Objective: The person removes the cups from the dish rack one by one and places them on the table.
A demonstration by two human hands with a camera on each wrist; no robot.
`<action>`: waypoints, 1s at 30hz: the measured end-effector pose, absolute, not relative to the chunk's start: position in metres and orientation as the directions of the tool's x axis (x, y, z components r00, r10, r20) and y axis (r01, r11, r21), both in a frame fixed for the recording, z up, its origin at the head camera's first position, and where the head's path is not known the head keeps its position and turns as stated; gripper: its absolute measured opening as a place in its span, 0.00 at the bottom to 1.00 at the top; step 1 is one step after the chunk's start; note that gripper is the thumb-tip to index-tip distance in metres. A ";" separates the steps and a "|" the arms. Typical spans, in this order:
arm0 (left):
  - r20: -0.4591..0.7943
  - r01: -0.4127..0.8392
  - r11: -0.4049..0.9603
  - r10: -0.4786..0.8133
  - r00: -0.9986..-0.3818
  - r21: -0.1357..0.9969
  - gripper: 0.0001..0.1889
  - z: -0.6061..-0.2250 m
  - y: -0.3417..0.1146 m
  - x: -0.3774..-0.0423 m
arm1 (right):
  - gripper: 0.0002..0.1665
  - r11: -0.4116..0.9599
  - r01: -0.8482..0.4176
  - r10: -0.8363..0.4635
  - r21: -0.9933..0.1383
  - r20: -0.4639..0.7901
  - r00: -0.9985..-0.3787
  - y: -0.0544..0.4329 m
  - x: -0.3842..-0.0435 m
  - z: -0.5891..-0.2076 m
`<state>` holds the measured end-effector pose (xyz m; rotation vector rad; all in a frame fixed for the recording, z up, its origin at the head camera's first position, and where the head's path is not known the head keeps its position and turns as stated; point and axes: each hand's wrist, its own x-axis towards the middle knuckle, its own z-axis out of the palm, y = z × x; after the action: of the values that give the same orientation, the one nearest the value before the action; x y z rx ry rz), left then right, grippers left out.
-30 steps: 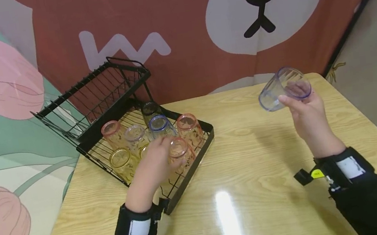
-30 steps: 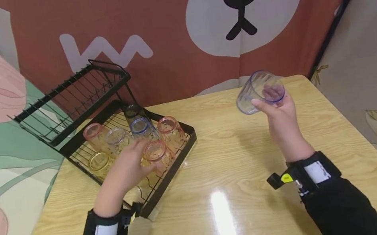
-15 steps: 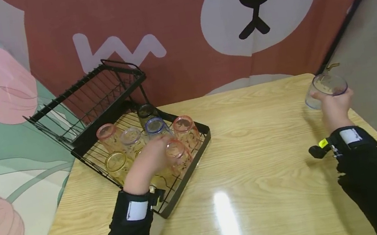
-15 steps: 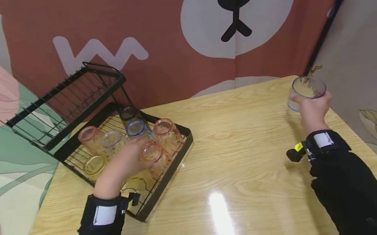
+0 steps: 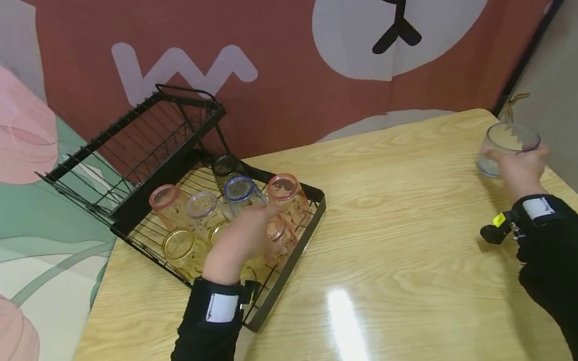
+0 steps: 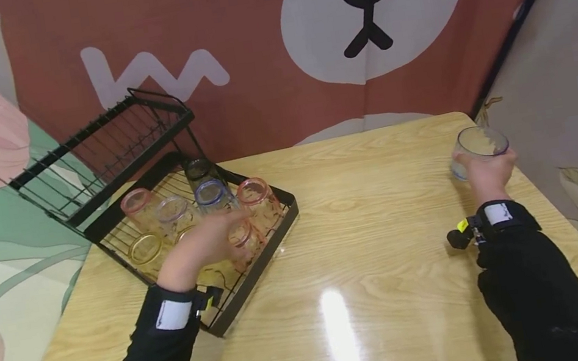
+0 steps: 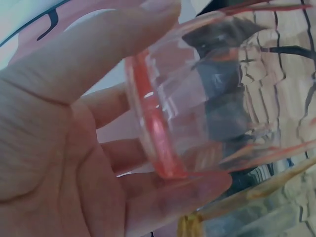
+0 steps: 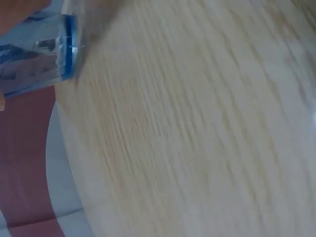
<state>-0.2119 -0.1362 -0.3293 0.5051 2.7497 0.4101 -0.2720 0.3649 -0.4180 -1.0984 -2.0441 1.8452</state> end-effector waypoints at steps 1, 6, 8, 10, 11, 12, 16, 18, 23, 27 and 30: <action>-0.255 0.296 0.901 0.381 -0.889 0.316 0.42 -0.330 -0.134 -0.213 | 0.75 -0.008 0.422 0.605 -0.907 -0.340 -0.720 0.366 -0.270 -0.417; -0.231 0.332 0.906 0.393 -0.890 0.262 0.40 -0.333 -0.130 -0.215 | 0.80 0.117 0.503 0.574 -0.856 -0.355 -0.738 0.364 -0.256 -0.408; -0.197 0.365 0.897 0.416 -0.888 0.247 0.36 -0.333 -0.130 -0.215 | 0.82 0.115 0.500 0.589 -0.858 -0.347 -0.730 0.359 -0.251 -0.404; -0.167 0.383 0.892 0.426 -0.889 0.240 0.34 -0.332 -0.131 -0.213 | 0.81 0.118 0.464 0.614 -0.878 -0.303 -0.729 0.352 -0.247 -0.399; -0.154 0.381 0.893 0.422 -0.893 0.239 0.34 -0.330 -0.132 -0.211 | 0.80 0.129 0.441 0.625 -0.888 -0.272 -0.732 0.348 -0.245 -0.397; -0.137 0.378 0.895 0.416 -0.899 0.238 0.34 -0.328 -0.133 -0.209 | 0.79 0.132 0.410 0.634 -0.902 -0.241 -0.735 0.344 -0.243 -0.393; -0.013 0.358 0.910 0.368 -0.930 0.207 0.38 -0.315 -0.136 -0.199 | 0.73 0.210 0.271 0.651 -0.939 -0.073 -0.756 0.321 -0.236 -0.380; 0.089 0.356 0.913 0.345 -0.934 0.200 0.39 -0.307 -0.138 -0.194 | 0.68 0.259 0.212 0.626 -0.942 -0.003 -0.780 0.305 -0.232 -0.374; 0.303 0.344 0.878 0.246 -0.921 0.333 0.38 -0.296 -0.139 -0.185 | 0.57 0.259 0.011 0.467 -0.966 0.116 -0.877 0.258 -0.218 -0.362; 0.401 0.348 0.788 0.142 -0.905 0.508 0.36 -0.295 -0.136 -0.181 | 0.53 0.033 -0.165 0.274 -0.986 0.167 -0.947 0.219 -0.203 -0.353; 0.476 0.373 0.698 0.051 -0.878 0.612 0.36 -0.298 -0.132 -0.178 | 0.51 -0.136 -0.199 0.127 -0.971 0.182 -0.975 0.193 -0.188 -0.346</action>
<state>-0.1778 -0.1317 -0.2975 0.4336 3.2832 1.3580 -0.1883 0.1933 -0.3456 0.0818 -1.9081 2.2155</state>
